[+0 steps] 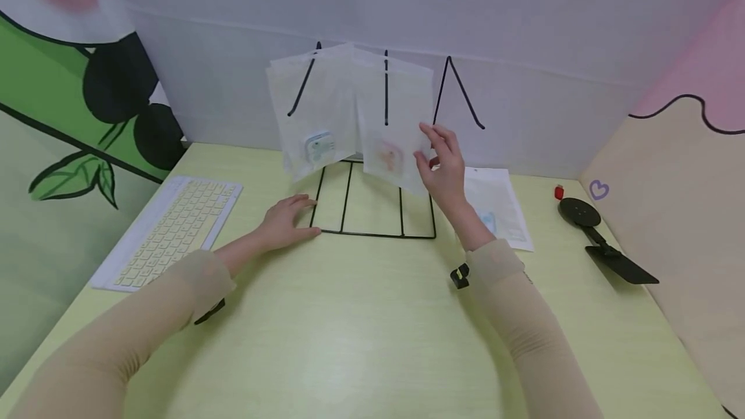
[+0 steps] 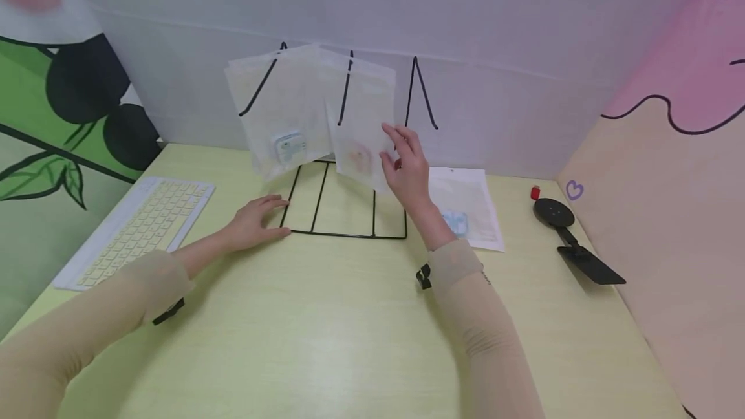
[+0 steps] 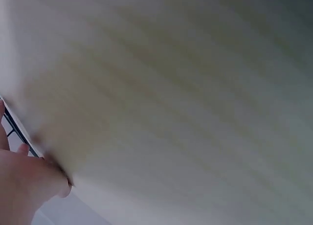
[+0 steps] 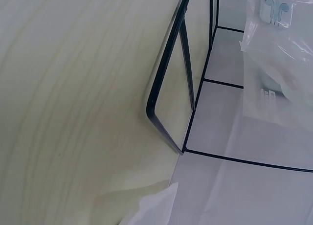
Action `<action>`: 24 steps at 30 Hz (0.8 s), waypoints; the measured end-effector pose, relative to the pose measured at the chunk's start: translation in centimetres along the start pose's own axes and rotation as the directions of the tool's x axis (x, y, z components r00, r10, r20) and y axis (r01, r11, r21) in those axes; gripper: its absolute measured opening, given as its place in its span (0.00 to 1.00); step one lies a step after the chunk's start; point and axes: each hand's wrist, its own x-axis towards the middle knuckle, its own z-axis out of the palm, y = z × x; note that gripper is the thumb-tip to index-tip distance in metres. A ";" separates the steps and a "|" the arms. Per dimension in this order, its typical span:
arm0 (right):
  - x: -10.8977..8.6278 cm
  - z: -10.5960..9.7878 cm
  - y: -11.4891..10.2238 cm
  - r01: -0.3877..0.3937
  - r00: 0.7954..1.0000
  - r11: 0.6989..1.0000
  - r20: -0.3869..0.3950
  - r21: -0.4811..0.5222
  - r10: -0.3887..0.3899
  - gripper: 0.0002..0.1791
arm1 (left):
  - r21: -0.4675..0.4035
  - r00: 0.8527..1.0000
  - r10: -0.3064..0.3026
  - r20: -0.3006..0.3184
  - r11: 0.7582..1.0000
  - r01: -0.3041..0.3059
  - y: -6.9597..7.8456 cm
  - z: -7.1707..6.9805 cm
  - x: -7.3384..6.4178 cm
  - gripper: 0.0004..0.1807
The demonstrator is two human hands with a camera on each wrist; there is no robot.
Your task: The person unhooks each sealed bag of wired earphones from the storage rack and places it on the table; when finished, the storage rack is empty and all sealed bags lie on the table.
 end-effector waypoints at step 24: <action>0.3 -3.8 -1.3 0.122 0.993 0.989 0.022 -0.082 -0.120 0.27 | -0.018 1.000 -0.003 0.021 1.000 0.003 0.1 -0.3 -0.2 0.38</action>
